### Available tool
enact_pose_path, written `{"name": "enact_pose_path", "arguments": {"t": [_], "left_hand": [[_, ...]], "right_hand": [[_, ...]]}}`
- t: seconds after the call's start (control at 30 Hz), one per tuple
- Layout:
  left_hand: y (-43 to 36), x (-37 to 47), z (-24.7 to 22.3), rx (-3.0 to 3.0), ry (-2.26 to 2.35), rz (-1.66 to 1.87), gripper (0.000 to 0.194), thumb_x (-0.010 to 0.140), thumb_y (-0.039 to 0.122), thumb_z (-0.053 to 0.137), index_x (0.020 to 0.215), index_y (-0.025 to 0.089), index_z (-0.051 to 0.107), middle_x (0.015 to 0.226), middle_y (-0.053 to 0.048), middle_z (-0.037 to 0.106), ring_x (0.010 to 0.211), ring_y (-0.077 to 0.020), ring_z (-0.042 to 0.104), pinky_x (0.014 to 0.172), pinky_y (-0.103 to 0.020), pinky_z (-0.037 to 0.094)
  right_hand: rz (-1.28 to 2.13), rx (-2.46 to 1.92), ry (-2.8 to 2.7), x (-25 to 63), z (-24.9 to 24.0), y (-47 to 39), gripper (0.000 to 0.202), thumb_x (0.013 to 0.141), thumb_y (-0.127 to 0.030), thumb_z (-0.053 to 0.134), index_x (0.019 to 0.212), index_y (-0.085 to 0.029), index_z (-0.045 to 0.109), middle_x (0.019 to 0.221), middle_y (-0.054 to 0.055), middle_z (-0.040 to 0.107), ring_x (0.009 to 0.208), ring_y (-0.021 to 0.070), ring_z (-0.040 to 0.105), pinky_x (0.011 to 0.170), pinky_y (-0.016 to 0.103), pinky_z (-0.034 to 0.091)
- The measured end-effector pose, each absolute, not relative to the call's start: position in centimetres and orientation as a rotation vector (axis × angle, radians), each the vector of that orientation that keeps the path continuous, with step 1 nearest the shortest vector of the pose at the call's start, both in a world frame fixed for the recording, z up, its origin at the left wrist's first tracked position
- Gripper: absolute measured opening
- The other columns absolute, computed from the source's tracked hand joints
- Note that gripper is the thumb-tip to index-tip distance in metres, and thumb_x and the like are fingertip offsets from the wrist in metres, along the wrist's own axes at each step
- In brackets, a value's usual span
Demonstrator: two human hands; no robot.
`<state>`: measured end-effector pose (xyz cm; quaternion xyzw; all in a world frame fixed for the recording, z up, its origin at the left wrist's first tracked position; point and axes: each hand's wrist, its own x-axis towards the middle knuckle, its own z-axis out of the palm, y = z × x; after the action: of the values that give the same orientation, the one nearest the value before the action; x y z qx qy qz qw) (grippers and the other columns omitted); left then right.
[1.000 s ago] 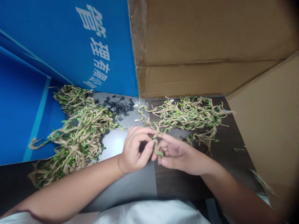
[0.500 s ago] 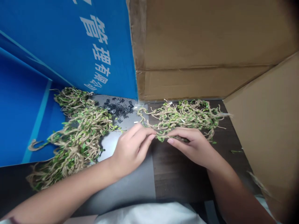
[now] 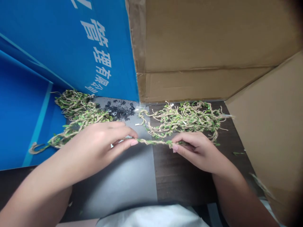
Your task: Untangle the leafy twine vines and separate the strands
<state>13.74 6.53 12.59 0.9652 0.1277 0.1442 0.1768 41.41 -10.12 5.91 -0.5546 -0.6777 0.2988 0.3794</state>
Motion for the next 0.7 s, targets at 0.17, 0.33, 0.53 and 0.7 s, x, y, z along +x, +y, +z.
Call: {"name": "enact_pose_path", "arguments": {"t": [0.17,0.33,0.53,0.7], "left_hand": [[6.5,13.6,13.7,2.702,0.357,0.373,0.017,0.1,0.04,0.066,0.095,0.027,0.077,0.081,-0.002,0.074,0.064,-0.0165,0.069,0.054,-0.024,0.045],[6.4,13.6,14.6,2.623,0.323,0.318,0.012,0.097,0.035,0.069,0.093,0.026,0.077,0.081,0.0,0.075,0.063,-0.0142,0.069,0.052,-0.021,0.045],[6.2,13.5,15.3,2.56,0.311,0.22,0.01,0.096,0.029,0.068,0.092,0.027,0.077,0.078,0.001,0.072,0.061,-0.0125,0.065,0.053,-0.022,0.046],[6.1,13.4,15.6,2.501,0.299,0.154,0.02,0.1,0.025,0.062,0.084,0.021,0.074,0.074,0.0,0.069,0.061,-0.0107,0.061,0.054,-0.019,0.045]], "right_hand": [[0.795,-1.354,-1.727,41.3,6.3,-10.3,0.012,0.104,-0.027,0.064,0.096,-0.02,0.07,0.075,-0.002,0.064,0.056,0.0078,0.046,0.054,0.023,0.035],[0.893,-1.318,-1.682,41.0,6.6,-10.4,0.008,0.098,-0.026,0.072,0.094,-0.019,0.068,0.074,-0.004,0.059,0.056,0.0069,0.043,0.049,0.021,0.03],[0.88,-1.269,-1.702,40.8,6.8,-10.4,0.012,0.101,-0.025,0.068,0.092,-0.019,0.07,0.071,-0.003,0.06,0.055,0.0068,0.043,0.049,0.022,0.029],[0.903,-1.274,-1.696,41.1,6.8,-10.5,0.018,0.104,-0.029,0.064,0.091,-0.019,0.071,0.067,-0.003,0.057,0.056,0.0084,0.046,0.052,0.023,0.033]]}}
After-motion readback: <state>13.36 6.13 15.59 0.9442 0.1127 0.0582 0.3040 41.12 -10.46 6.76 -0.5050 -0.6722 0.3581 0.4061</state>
